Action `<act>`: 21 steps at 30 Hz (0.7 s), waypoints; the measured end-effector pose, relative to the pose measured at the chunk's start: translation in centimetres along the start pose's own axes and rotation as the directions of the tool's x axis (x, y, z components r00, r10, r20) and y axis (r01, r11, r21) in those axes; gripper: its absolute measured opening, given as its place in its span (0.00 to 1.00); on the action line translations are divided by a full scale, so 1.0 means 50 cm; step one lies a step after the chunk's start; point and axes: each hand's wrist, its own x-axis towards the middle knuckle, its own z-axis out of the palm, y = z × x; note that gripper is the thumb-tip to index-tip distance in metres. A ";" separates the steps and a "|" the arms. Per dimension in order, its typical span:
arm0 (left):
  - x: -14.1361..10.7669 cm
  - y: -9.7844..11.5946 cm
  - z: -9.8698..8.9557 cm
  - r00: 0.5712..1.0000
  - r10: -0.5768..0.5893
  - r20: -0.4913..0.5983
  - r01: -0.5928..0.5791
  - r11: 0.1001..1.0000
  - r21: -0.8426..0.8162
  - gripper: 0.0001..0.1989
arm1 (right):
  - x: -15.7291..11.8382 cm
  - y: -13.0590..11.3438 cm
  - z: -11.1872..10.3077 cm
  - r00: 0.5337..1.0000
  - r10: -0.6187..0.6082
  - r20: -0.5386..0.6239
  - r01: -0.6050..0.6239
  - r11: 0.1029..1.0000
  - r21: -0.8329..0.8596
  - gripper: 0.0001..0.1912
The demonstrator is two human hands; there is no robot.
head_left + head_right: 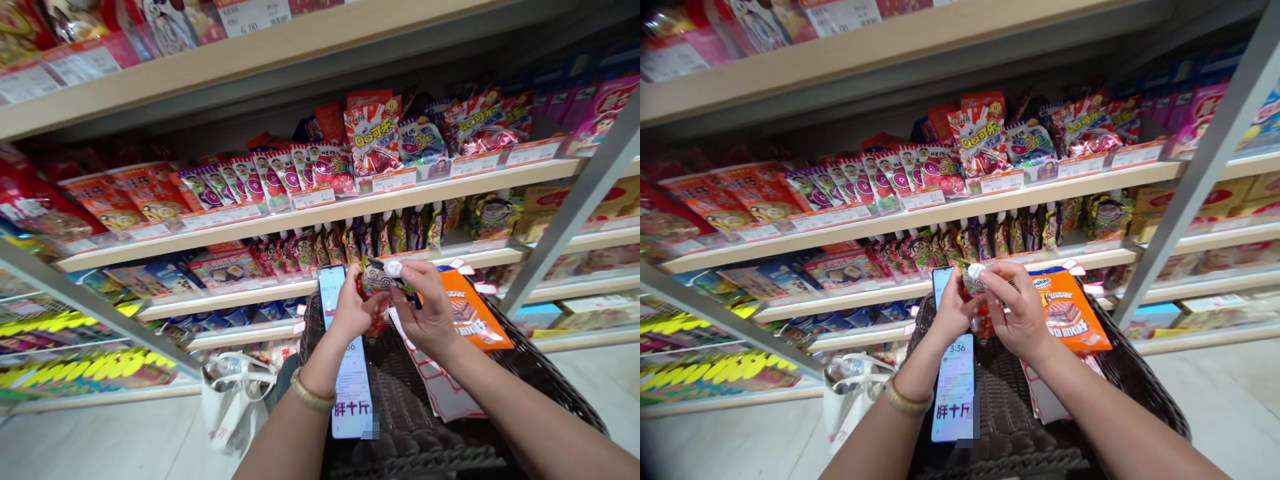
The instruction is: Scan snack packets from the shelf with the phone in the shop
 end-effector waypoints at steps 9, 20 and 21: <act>0.000 0.004 0.002 0.999 -0.034 -0.009 0.034 0.999 -0.020 0.26 | -0.001 -0.002 -0.003 1.000 -0.010 0.010 0.010 1.000 -0.014 0.36; 0.000 0.003 0.002 0.999 -0.027 -0.022 0.027 1.000 -0.012 0.26 | -0.004 -0.004 -0.003 1.000 -0.004 0.028 0.004 1.000 -0.023 0.34; 0.000 0.003 0.002 0.999 -0.022 -0.027 0.022 1.000 -0.006 0.26 | -0.004 -0.004 -0.003 1.000 -0.003 0.030 0.004 1.000 -0.025 0.34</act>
